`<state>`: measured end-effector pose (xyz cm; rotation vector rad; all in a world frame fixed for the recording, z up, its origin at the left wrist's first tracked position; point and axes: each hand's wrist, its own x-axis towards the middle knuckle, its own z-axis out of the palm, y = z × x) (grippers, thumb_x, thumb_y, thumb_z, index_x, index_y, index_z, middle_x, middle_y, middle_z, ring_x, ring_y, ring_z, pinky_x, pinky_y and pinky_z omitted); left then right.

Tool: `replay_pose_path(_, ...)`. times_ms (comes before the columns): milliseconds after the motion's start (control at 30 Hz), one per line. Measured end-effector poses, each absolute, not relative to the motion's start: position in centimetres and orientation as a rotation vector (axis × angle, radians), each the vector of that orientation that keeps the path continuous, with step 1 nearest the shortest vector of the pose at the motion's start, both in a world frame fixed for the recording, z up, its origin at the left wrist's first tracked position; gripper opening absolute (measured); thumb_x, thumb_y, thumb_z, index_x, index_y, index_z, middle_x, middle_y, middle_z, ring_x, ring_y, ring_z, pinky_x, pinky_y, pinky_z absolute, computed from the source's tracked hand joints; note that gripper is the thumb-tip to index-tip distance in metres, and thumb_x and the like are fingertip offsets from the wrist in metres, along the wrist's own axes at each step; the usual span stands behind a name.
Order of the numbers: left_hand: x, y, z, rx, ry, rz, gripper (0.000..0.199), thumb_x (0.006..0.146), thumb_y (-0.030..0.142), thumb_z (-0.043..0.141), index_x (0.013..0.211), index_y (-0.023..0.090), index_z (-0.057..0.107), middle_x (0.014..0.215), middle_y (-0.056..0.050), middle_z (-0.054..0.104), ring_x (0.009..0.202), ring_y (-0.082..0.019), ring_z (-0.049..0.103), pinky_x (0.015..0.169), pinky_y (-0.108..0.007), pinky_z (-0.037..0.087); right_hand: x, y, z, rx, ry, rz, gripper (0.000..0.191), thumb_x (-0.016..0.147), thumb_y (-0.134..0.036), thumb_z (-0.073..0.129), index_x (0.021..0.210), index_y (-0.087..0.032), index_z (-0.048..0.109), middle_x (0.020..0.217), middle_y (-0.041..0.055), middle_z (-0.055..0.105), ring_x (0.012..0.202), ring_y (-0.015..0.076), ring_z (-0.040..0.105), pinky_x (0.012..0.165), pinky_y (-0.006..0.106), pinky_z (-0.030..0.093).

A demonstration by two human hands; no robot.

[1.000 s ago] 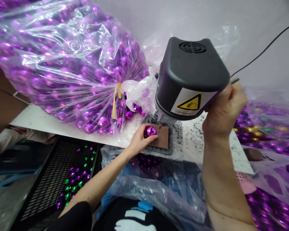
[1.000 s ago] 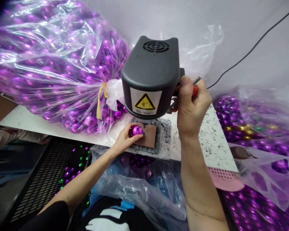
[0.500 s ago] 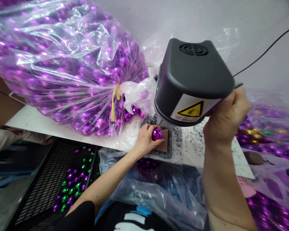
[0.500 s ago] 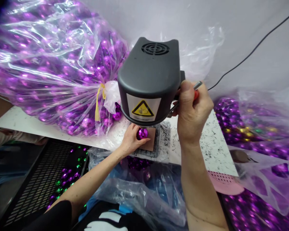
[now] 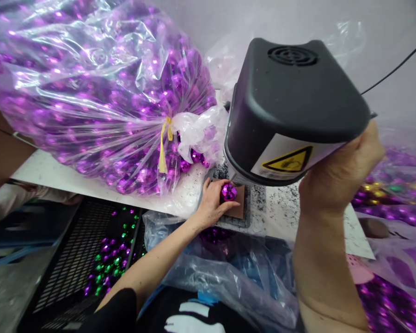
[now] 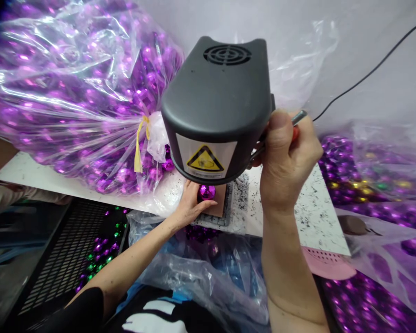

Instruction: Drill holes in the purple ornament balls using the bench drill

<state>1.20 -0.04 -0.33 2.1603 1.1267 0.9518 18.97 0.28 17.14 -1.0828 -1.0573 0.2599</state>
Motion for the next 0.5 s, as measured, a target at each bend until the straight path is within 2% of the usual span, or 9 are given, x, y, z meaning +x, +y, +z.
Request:
replay_pose_path(100, 1.23, -0.04, -0.23, 2.187, 1.107, 0.966, 0.062, 0.081, 0.041, 0.083, 0.13, 0.019, 0.053, 0.128, -0.012, 0.064, 0.124, -0.03, 0.057, 0.115, -0.05, 0.037, 18.96, 0.25, 17.19, -1.078, -1.067, 0.23, 0.053, 0.088, -0.063, 0.057, 0.083, -0.01, 0.054, 0.098, 0.0022, 0.061, 0.073, 0.0019, 0.056, 0.053, 0.014, 0.042)
replay_pose_path(167, 1.16, -0.18, -0.08, 2.23, 1.092, 0.933, 0.059, 0.084, 0.042, 0.081, 0.131, 0.02, 0.054, 0.129, -0.012, 0.064, 0.126, -0.031, 0.056, 0.117, -0.052, 0.034, 19.05, 0.27, 17.24, -1.072, -1.082, 0.195, 0.053, 0.088, -0.063, 0.057, 0.084, -0.01, 0.055, 0.102, 0.0034, 0.061, 0.085, 0.0051, 0.061, 0.056, 0.012, 0.043)
replay_pose_path(300, 0.98, -0.49, 0.01, 2.233, 1.091, 0.971, 0.055, 0.087, 0.043, 0.077, 0.132, 0.021, 0.054, 0.134, -0.013, 0.061, 0.129, -0.03, 0.055, 0.115, -0.049, 0.039, 19.28, 0.35, 17.28, -1.081, -1.113, 0.123, 0.053, 0.088, -0.062, 0.058, 0.082, -0.009, 0.056, 0.089, 0.0018, 0.056, 0.1, 0.0094, 0.062, 0.06, 0.012, 0.045)
replay_pose_path(500, 0.33, -0.02, -0.34, 2.119, 1.169, 1.009, 0.056, 0.081, 0.046, 0.083, 0.125, 0.021, 0.06, 0.124, -0.011, 0.068, 0.12, -0.03, 0.06, 0.113, -0.05, 0.039, 19.16, 0.28, 17.33, -1.105, -1.121, 0.104, 0.052, 0.088, -0.06, 0.055, 0.082, -0.009, 0.056, 0.076, -0.0014, 0.051, 0.096, 0.0073, 0.061, 0.067, 0.015, 0.045)
